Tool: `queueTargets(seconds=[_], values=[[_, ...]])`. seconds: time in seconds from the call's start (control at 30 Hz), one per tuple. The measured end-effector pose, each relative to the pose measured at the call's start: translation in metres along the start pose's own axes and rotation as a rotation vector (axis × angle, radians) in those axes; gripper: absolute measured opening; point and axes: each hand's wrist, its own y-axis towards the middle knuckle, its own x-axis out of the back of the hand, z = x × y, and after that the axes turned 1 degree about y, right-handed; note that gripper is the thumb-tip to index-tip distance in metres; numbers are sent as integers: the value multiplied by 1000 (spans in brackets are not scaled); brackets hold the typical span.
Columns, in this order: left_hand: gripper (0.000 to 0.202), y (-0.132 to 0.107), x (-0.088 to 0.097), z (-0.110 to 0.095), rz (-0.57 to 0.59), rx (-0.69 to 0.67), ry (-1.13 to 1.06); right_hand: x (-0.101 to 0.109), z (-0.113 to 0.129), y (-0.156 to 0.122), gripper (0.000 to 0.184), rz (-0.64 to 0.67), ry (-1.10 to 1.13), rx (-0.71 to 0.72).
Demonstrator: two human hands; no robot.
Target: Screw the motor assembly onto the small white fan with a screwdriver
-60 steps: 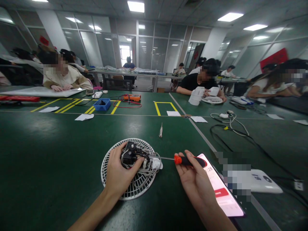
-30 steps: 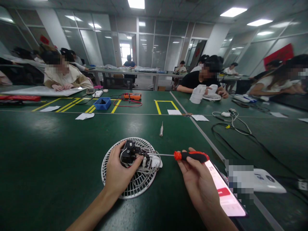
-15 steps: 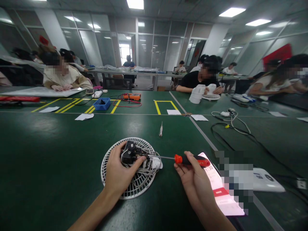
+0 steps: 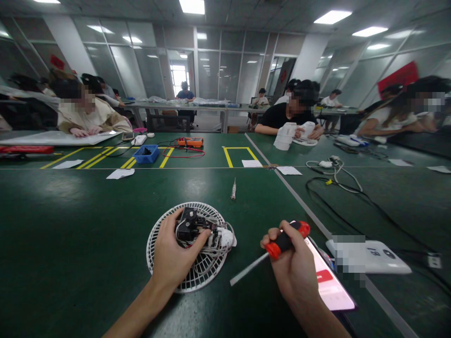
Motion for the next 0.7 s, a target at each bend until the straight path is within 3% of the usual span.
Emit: queueTargets(seconds=[0.2, 0.33, 0.4, 0.5, 0.7], values=[[66, 2, 2, 1, 2, -46, 35, 7, -14, -11, 67, 183, -774, 279], [63, 7, 5, 1, 46, -54, 27, 11, -20, -6, 74, 352, -1101, 429], [61, 11, 8, 2, 62, -56, 12, 14, -22, 1, 74, 446, -1281, 409], [61, 16, 15, 4, 99, -52, 4, 20, -25, 12, 76, 461, -1549, 386], [62, 25, 38, 21, 115, 24, 71, 24, -29, 19, 72, 454, -1729, 432]])
